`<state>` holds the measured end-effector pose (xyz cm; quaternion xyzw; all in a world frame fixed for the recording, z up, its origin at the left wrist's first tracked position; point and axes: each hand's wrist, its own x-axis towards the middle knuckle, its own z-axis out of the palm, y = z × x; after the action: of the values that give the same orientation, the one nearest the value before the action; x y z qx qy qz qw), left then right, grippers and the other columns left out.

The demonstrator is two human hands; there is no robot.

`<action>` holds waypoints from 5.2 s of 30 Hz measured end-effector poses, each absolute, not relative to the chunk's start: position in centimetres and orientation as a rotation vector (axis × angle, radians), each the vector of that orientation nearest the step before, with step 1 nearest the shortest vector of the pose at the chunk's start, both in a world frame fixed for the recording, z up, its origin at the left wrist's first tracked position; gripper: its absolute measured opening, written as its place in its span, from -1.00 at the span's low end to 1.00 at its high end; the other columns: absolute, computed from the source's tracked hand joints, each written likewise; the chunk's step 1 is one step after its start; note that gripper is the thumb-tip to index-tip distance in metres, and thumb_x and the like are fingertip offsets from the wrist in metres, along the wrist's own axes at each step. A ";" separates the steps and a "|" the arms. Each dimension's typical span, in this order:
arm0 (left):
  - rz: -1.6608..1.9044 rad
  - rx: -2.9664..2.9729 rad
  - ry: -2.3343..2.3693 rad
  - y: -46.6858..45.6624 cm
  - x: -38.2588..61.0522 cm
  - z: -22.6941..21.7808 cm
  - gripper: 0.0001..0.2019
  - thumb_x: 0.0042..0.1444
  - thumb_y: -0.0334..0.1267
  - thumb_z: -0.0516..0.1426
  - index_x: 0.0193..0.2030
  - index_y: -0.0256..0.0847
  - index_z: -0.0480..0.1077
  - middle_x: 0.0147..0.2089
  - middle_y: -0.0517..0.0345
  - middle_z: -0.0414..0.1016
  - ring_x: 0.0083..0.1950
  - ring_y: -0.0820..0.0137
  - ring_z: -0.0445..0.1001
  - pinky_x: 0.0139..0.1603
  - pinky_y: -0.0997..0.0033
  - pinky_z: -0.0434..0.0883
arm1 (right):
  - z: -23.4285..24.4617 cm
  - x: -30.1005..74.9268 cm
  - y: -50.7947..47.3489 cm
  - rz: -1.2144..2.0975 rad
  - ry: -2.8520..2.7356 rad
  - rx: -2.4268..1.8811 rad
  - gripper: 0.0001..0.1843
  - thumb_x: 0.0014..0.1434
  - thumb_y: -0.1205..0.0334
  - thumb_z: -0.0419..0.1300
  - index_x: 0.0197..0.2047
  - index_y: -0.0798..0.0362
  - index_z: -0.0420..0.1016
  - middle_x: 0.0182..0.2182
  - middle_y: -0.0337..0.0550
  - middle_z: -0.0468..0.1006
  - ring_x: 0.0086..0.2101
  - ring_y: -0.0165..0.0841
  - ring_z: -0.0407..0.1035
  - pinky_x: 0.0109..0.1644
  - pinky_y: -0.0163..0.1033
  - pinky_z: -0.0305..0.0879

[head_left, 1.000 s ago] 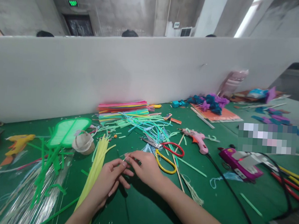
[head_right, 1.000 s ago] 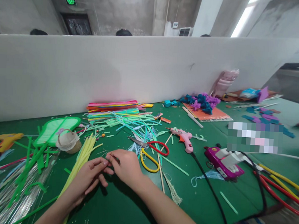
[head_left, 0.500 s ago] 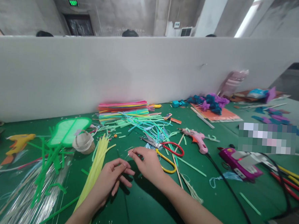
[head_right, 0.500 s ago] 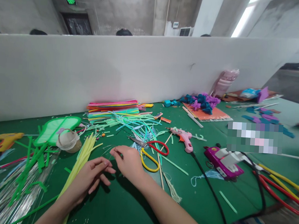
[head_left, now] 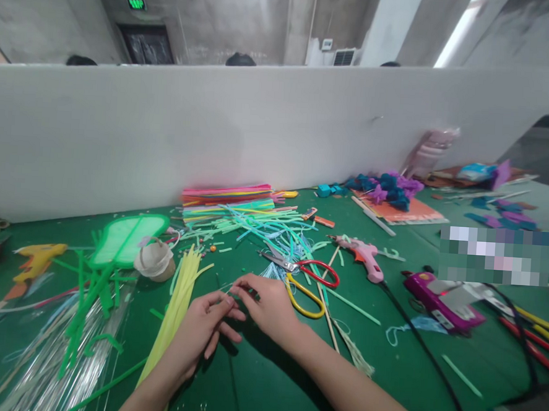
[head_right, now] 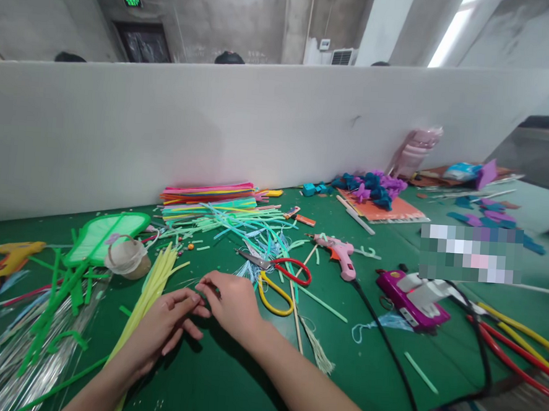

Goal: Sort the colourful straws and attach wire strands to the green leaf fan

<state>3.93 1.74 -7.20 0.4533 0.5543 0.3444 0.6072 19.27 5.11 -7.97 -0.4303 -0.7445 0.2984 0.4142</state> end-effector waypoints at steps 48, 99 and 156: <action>1.057 1.638 1.576 1.2 3.2 -4.2 -0.64 0.21 0.02 0.04 -0.01 -0.15 0.40 -0.30 0.15 0.59 -0.55 0.45 0.50 -0.55 0.49 0.41 | -4.8 22.9 7.2 2.041 -0.654 -0.321 -0.77 0.21 0.21 0.23 -0.15 0.20 0.52 -0.69 -0.47 0.06 -0.61 -0.55 0.00 -0.27 -0.36 0.28; 0.832 2.625 1.636 0.4 4.4 -6.4 -0.69 0.31 -0.18 -0.02 0.08 -0.25 0.35 -0.27 0.01 0.65 -0.47 0.35 0.58 -0.53 0.49 0.32 | -6.6 19.7 6.3 1.541 -1.187 -0.735 -0.66 0.07 0.00 0.31 -0.22 0.10 0.60 -0.43 -0.16 0.59 -0.43 -0.46 0.36 -0.39 -0.36 0.13; 1.009 2.869 1.432 1.6 1.3 -5.9 -0.82 0.27 -0.25 0.06 -0.09 -0.18 0.46 -0.24 0.14 0.62 -0.29 0.38 0.57 -0.24 0.44 0.43 | -5.9 21.4 7.2 1.547 -1.121 -0.607 -0.80 0.01 0.14 0.38 -0.32 0.06 0.56 -0.47 -0.22 0.62 -0.42 -0.40 0.52 -0.34 -0.33 0.41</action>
<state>1.29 1.63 -5.86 0.8484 0.4234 0.2983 -0.1096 21.41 7.25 -5.88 -0.2553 -0.4712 0.6504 0.5383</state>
